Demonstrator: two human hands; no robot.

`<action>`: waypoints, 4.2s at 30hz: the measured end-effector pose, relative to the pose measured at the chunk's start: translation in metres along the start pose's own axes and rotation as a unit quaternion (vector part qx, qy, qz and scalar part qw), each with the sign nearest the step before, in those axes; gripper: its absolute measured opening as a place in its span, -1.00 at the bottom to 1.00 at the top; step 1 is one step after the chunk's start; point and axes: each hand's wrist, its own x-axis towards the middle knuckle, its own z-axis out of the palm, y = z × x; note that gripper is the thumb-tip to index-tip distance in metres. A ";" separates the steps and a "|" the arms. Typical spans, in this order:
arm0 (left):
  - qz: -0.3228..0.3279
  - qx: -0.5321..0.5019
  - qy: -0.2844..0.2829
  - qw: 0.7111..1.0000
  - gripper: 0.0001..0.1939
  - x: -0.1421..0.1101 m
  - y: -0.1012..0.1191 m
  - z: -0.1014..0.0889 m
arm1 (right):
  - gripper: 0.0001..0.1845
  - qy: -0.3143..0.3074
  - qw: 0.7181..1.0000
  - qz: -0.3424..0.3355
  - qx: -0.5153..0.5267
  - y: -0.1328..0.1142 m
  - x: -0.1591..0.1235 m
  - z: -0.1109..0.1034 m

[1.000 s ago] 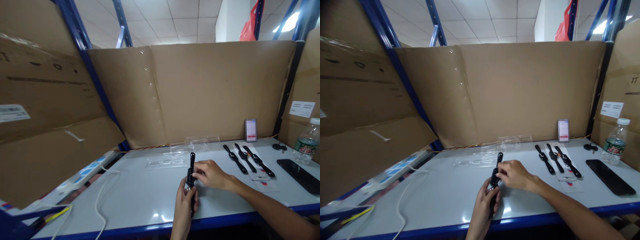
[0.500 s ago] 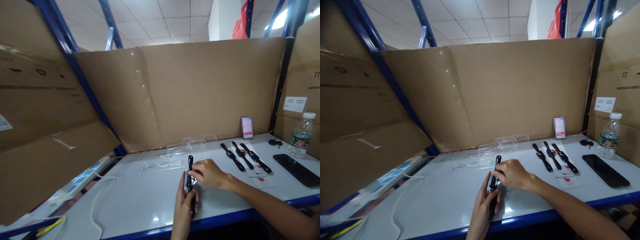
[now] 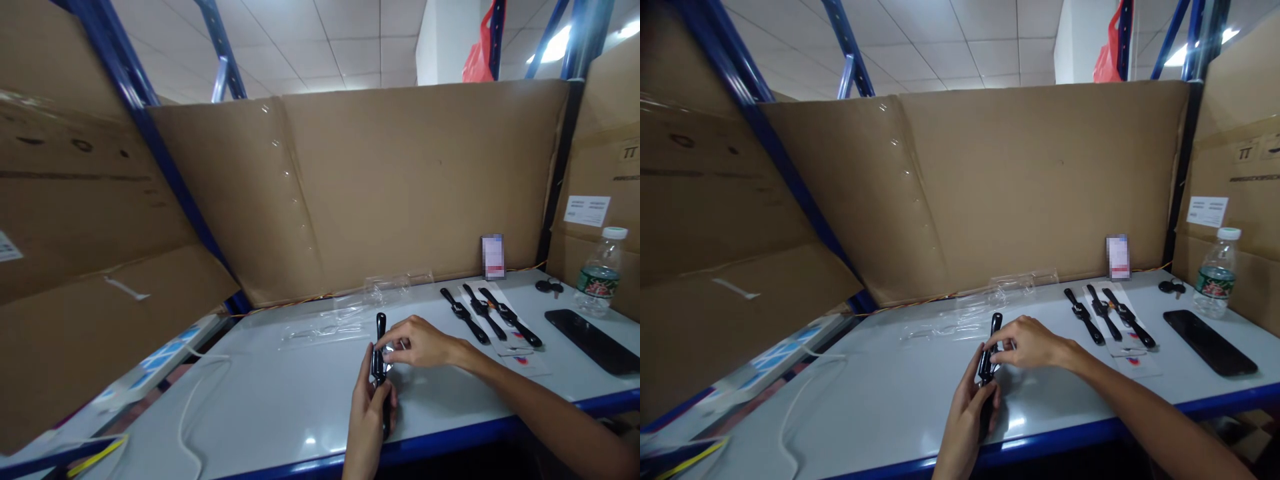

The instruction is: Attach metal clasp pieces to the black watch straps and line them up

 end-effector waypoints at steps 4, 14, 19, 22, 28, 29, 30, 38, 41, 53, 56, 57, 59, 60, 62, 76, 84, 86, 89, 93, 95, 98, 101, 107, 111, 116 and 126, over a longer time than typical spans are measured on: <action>-0.004 0.010 -0.008 1.000 0.07 -0.001 0.002 0.001 | -0.88 0.013 0.997 -0.003 -0.077 -0.005 -0.001 0.003; -0.007 0.036 0.008 0.999 0.04 -0.004 0.003 0.002 | -0.61 0.046 0.991 -0.023 -0.123 -0.014 -0.002 0.011; 0.000 0.046 -0.002 0.999 0.04 -0.002 0.003 0.001 | -0.64 0.030 0.993 -0.018 -0.113 -0.014 -0.002 0.011; -0.003 0.047 -0.011 0.999 0.02 -0.001 0.002 0.002 | -0.62 0.060 0.985 -0.017 -0.162 -0.012 -0.002 0.011; -0.008 0.047 -0.007 0.999 0.03 -0.001 0.002 0.002 | -0.54 0.032 0.994 0.002 -0.106 -0.016 -0.001 0.009; -0.005 0.048 -0.003 0.999 0.02 -0.001 0.002 0.002 | -0.53 0.029 0.995 0.005 -0.096 -0.017 -0.001 0.009; -0.003 0.049 0.001 0.999 0.01 -0.001 0.001 0.001 | -0.54 0.029 0.996 0.007 -0.088 -0.018 -0.001 0.009; 0.002 0.052 -0.020 0.998 -0.04 0.001 -0.002 -0.001 | -0.60 0.041 0.987 -0.010 -0.154 -0.015 -0.002 0.009; -0.001 0.052 -0.018 0.999 -0.01 0.000 -0.001 -0.001 | -0.58 0.044 0.985 0.000 -0.166 -0.015 -0.002 0.009; -0.007 0.054 -0.002 0.999 0.03 -0.002 0.003 0.001 | -0.55 0.040 0.988 0.008 -0.151 -0.015 -0.002 0.012; -0.003 0.054 0.004 0.999 0.03 -0.002 0.002 0.001 | -0.55 0.030 0.991 0.011 -0.132 -0.016 -0.001 0.012; -0.002 0.054 0.003 0.999 0.02 -0.002 0.001 0.001 | -0.57 0.037 0.990 0.010 -0.137 -0.016 -0.001 0.012; -0.003 0.054 -0.005 0.999 0.01 -0.001 0.001 0.001 | -0.59 0.053 0.986 0.008 -0.157 -0.016 -0.001 0.012; -0.003 0.054 -0.007 0.999 0.01 -0.001 0.001 0.001 | -0.59 0.055 0.985 0.008 -0.164 -0.016 -0.001 0.012; -0.002 0.053 -0.009 0.999 0.02 -0.001 0.001 0.001 | -0.56 0.045 0.986 0.013 -0.160 -0.016 -0.001 0.012; 0.019 0.076 0.022 0.997 0.07 -0.001 -0.003 0.002 | -0.52 0.082 0.986 0.030 -0.141 -0.016 0.000 0.012; 0.027 0.084 0.021 0.996 0.03 0.001 -0.007 -0.001 | -0.49 0.088 0.993 0.022 -0.068 -0.018 -0.001 0.007; 0.023 0.088 0.027 0.996 0.02 0.002 -0.008 -0.002 | -0.52 0.070 0.995 0.005 -0.070 -0.017 -0.001 0.008; 0.023 0.089 0.020 0.996 0.03 0.002 -0.008 -0.002 | -0.54 0.082 0.992 0.006 -0.093 -0.016 -0.001 0.008; 0.029 0.089 0.014 0.996 0.02 0.002 -0.007 -0.001 | -0.51 0.089 0.991 0.016 -0.101 -0.017 -0.001 0.008; 0.029 0.096 0.016 0.995 -0.01 0.003 -0.008 -0.002 | -0.48 0.081 0.993 0.021 -0.089 -0.018 -0.001 0.009; 0.033 0.101 0.018 0.994 -0.03 0.005 -0.012 -0.004 | -0.46 0.057 0.997 0.025 -0.049 -0.019 -0.001 0.011; 0.033 0.095 0.025 0.995 -0.02 0.004 -0.013 -0.003 | -0.49 0.060 0.997 0.033 -0.028 -0.019 0.000 0.012; 0.061 0.063 0.067 0.994 -0.10 -0.002 -0.008 0.008 | -0.59 0.114 0.990 0.077 -0.042 -0.015 0.000 -0.005; 0.054 0.056 0.084 0.993 -0.01 -0.001 -0.005 0.009 | -0.77 -0.007 0.988 0.070 -0.137 -0.014 -0.005 -0.019; 0.039 0.045 0.078 0.995 0.07 0.003 -0.007 0.005 | -0.64 -0.068 0.974 0.062 -0.207 -0.016 -0.006 -0.017; 0.055 0.061 0.074 0.994 0.03 0.003 -0.011 0.003 | -0.75 -0.076 0.965 0.025 -0.251 -0.026 -0.006 -0.010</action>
